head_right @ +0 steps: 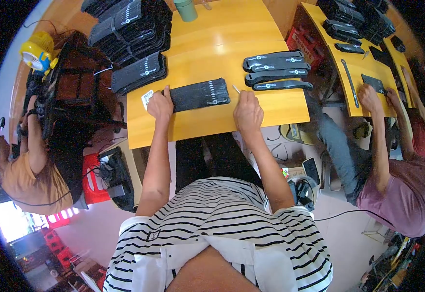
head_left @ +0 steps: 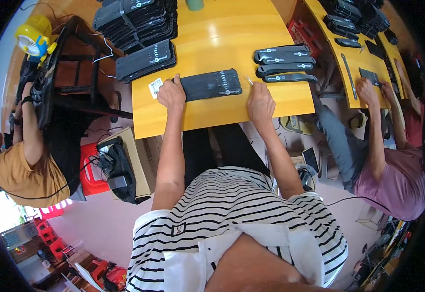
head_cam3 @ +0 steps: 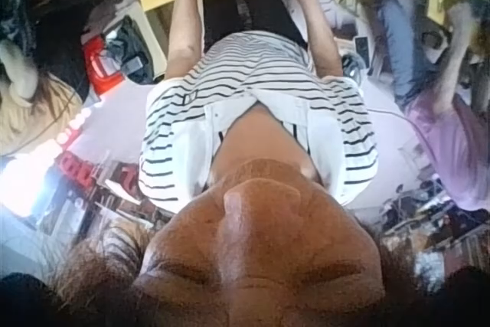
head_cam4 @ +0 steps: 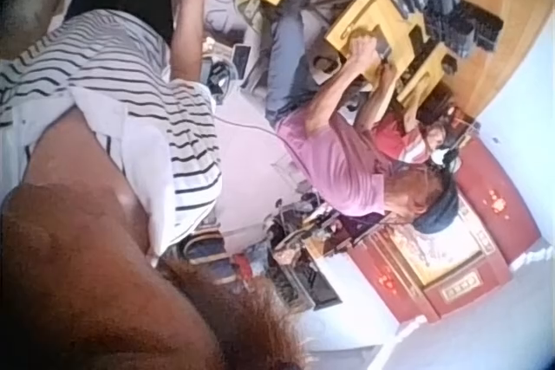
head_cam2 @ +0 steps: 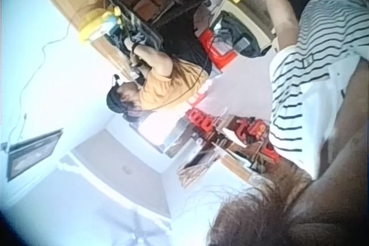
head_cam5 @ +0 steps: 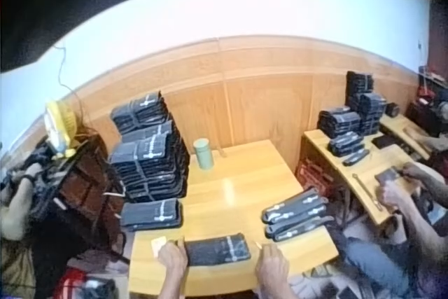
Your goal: Attaching hardware components to leather straps at a workbench.
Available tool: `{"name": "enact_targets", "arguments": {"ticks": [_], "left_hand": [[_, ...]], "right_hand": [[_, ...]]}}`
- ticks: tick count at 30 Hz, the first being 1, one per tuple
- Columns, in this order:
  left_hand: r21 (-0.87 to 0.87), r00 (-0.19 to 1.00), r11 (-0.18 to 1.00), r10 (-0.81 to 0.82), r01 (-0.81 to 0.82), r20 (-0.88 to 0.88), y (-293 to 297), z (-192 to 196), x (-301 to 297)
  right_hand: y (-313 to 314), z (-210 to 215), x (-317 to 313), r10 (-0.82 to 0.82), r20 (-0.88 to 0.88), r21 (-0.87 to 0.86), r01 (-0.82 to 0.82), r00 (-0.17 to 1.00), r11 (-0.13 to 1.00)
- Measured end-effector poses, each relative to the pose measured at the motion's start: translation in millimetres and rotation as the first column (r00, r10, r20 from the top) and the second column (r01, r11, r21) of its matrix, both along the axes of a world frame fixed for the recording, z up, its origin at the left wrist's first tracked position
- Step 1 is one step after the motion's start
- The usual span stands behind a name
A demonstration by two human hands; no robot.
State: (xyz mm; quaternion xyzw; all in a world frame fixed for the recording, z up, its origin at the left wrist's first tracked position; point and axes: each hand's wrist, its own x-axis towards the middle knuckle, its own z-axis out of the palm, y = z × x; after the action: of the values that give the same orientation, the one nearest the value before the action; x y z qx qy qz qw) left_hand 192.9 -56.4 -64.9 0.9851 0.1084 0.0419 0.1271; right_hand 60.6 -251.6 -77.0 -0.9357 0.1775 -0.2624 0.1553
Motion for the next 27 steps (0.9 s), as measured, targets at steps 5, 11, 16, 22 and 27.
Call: {"name": "enact_targets", "arguments": {"ticks": [5,11,16,22,27], "left_hand": [[-0.112,0.96,0.982,-0.118,0.151,0.256,1,-9,-3],[-0.249,0.782,0.841,-0.282,0.481,0.556,1,40,-32],[-0.181,0.726,0.814,-0.361,0.551,0.585,-4,54,-59],[-0.127,0.604,0.786,-0.349,0.604,0.716,8,53,-84],[-0.508,0.709,0.767,0.099,0.393,0.699,74,126,-89]], "right_hand": [[-1,2,-2,-0.019,0.003,-0.032,0.019,1.0,0.999],[0,0,-2,-0.002,0.007,-0.049,0.003,1.0,0.999],[1,6,-3,0.003,0.02,-0.058,-0.002,1.0,0.998],[3,3,-3,0.018,0.016,-0.033,-0.017,1.0,0.999],[2,1,-4,0.013,0.005,-0.067,-0.012,1.0,0.998]]}}
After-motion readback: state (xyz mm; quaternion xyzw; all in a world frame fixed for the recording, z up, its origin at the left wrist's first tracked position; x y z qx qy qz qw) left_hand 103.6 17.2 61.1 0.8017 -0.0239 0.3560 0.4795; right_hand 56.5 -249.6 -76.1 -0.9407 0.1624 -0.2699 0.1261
